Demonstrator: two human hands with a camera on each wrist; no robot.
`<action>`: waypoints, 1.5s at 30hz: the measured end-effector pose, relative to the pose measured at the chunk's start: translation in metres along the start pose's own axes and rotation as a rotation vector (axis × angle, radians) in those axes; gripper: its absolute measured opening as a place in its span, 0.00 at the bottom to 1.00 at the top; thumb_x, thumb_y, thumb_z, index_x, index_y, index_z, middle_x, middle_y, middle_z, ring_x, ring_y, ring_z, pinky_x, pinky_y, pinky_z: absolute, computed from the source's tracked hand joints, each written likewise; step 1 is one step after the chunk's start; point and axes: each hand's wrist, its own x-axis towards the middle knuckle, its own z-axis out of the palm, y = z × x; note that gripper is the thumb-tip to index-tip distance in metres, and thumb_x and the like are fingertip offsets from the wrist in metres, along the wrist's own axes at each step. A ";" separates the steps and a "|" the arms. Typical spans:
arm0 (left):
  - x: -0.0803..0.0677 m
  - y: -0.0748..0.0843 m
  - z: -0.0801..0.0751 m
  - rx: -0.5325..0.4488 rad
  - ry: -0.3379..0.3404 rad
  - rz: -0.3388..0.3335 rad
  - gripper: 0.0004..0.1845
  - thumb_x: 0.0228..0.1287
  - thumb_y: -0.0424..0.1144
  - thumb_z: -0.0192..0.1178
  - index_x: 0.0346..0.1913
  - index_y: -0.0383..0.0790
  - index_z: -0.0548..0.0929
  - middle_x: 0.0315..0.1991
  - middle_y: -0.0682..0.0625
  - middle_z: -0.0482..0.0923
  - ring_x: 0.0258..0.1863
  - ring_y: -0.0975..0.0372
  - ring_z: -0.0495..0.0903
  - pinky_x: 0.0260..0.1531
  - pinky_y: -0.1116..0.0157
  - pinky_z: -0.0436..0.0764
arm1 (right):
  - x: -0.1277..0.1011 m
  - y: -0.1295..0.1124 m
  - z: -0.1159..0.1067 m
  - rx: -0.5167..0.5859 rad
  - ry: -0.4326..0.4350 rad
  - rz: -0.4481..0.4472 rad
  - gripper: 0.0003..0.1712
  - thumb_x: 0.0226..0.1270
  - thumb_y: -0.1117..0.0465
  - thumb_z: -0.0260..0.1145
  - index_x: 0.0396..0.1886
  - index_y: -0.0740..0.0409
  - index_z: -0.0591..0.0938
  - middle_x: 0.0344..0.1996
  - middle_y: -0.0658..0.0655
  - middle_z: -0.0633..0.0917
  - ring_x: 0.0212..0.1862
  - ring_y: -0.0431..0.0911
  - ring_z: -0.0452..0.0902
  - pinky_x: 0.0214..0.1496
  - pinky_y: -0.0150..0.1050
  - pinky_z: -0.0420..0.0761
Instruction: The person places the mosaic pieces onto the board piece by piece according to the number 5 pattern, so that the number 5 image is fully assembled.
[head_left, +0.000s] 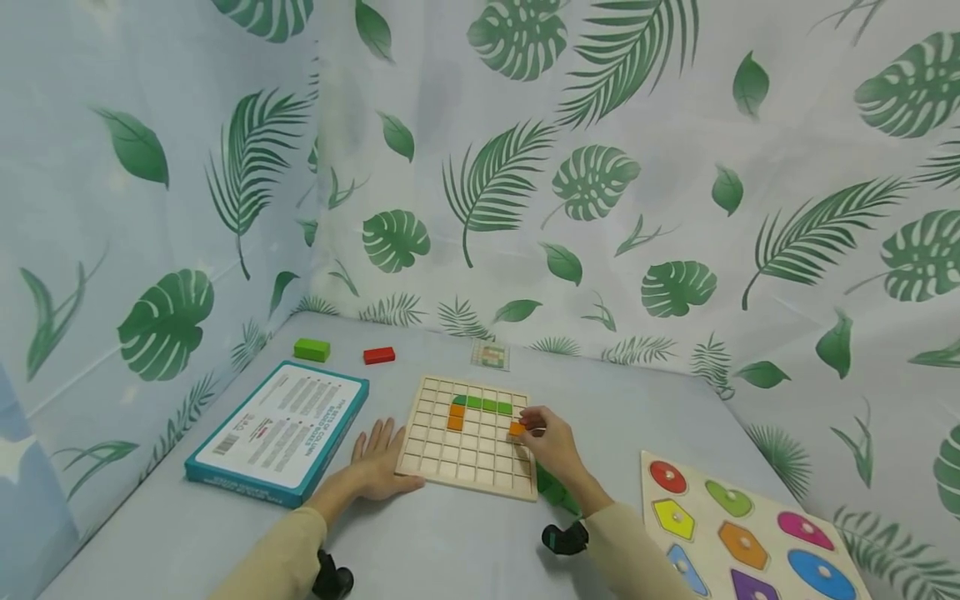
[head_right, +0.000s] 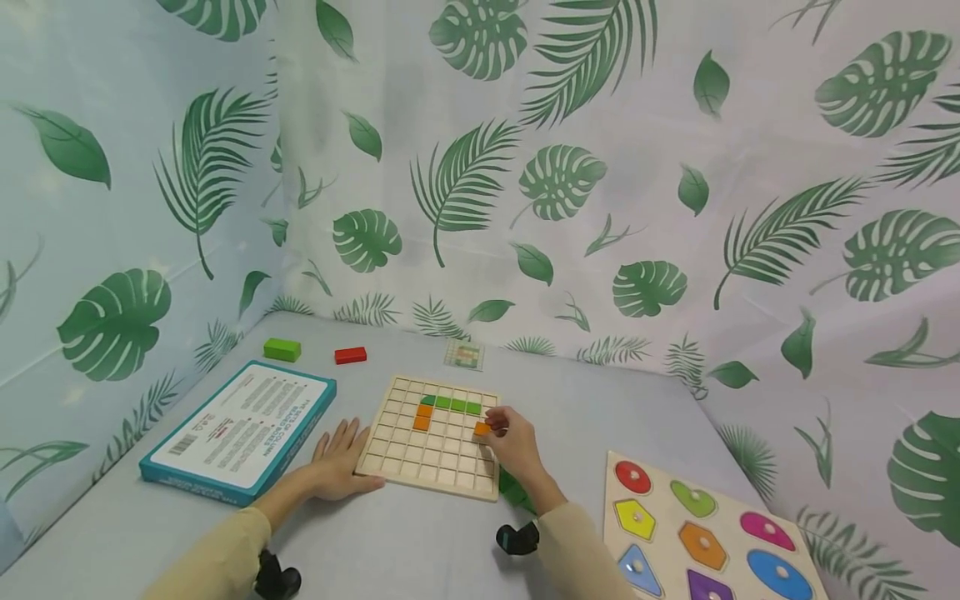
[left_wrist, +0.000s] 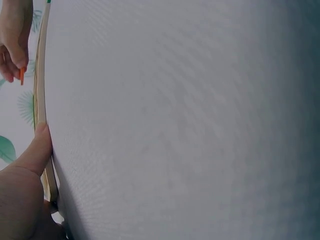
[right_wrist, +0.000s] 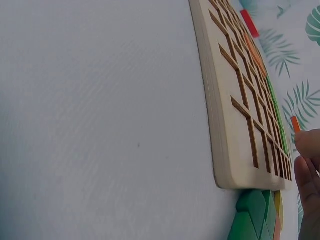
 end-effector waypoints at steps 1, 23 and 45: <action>0.000 0.000 0.000 -0.006 -0.004 0.003 0.50 0.59 0.59 0.60 0.72 0.30 0.50 0.73 0.32 0.36 0.72 0.43 0.31 0.66 0.45 0.32 | 0.001 -0.001 0.002 -0.011 0.001 -0.004 0.17 0.57 0.75 0.65 0.48 0.68 0.78 0.38 0.58 0.82 0.42 0.50 0.78 0.44 0.40 0.80; 0.010 -0.012 0.013 -0.020 0.017 0.011 0.54 0.56 0.64 0.59 0.73 0.32 0.48 0.74 0.34 0.35 0.72 0.46 0.28 0.66 0.47 0.29 | 0.022 -0.021 0.046 -0.008 -0.124 -0.083 0.16 0.57 0.74 0.66 0.47 0.68 0.77 0.38 0.58 0.81 0.41 0.49 0.78 0.43 0.37 0.80; 0.004 -0.004 0.002 -0.040 -0.005 0.003 0.51 0.57 0.60 0.61 0.72 0.31 0.51 0.74 0.34 0.36 0.72 0.45 0.30 0.66 0.47 0.30 | 0.026 -0.026 0.060 -0.080 -0.134 -0.080 0.17 0.55 0.74 0.65 0.46 0.65 0.78 0.37 0.55 0.82 0.39 0.46 0.79 0.42 0.37 0.80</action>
